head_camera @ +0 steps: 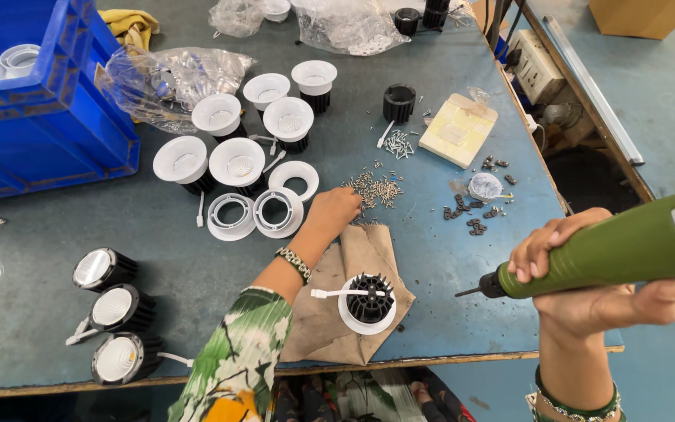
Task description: The person assembles LED light fixtures by inserting black heat sinks into white reflector housings and securing them with screws using a green electric screwdriver. The person handles multiple units sequentially, placing finished assemblies on the table.
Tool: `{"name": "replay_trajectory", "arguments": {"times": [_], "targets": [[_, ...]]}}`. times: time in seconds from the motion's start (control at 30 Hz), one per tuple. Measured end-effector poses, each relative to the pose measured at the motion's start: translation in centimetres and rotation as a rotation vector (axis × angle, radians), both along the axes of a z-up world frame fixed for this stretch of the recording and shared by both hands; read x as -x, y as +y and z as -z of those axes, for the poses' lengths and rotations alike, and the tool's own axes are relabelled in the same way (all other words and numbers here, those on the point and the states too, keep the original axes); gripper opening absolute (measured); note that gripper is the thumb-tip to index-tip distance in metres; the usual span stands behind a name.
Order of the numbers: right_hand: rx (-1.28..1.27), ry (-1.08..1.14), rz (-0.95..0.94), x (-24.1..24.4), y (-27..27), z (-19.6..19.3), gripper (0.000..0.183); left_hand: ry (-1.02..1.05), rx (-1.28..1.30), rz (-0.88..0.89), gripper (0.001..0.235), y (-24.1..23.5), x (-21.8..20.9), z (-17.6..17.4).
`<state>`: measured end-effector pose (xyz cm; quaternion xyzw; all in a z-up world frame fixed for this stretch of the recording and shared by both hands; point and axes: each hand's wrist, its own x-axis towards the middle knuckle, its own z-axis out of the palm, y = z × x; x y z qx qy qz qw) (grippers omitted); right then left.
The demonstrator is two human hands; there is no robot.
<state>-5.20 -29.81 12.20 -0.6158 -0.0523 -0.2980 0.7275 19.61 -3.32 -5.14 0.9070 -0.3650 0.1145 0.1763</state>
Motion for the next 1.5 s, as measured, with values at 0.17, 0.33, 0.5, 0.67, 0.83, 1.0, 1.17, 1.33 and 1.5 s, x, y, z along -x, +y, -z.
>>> {"name": "replay_trajectory", "arguments": {"times": [0.17, 0.33, 0.5, 0.67, 0.83, 1.0, 1.17, 1.33, 1.5], "targets": [[-0.055, -0.005, -0.011, 0.0, 0.7, 0.1, 0.099, -0.112, -0.036, 0.013, 0.007, -0.5, -0.5, -0.9], [-0.131, -0.146, -0.101, -0.7, 1.7, -0.4, 0.094, 0.293, 0.42, -0.003, 0.013, 2.7, 3.5, -5.5], [-0.14, -0.306, -0.127, -3.3, 4.7, -2.4, 0.095, 0.563, 0.686, 0.114, 0.014, 5.0, 9.3, -8.5], [-0.087, -0.342, -0.127, -5.5, 7.5, -3.7, 0.092, 0.473, 0.644, 0.007, 0.016, 6.7, 10.0, -7.8], [-0.071, -0.313, -0.133, -5.4, 7.2, -2.7, 0.092, 0.517, 0.519, 0.119, 0.019, 5.5, 7.9, -5.1], [-0.032, -0.279, -0.088, -5.0, 5.3, -1.4, 0.092, 0.375, 0.233, 0.216, 0.017, 2.4, 6.5, -3.1], [-0.101, -0.246, -0.096, -4.9, 4.2, -0.4, 0.093, 0.362, 0.047, 0.155, 0.019, -0.6, 5.5, -1.7], [-0.087, -0.227, -0.068, -5.3, 4.8, -0.1, 0.091, 0.393, 0.183, 0.239, 0.015, -0.2, 5.1, -2.4], [-0.059, -0.258, -0.124, -5.3, 6.2, -1.6, 0.093, 0.659, 0.611, 0.256, 0.014, 3.6, 7.0, -5.3]]}}
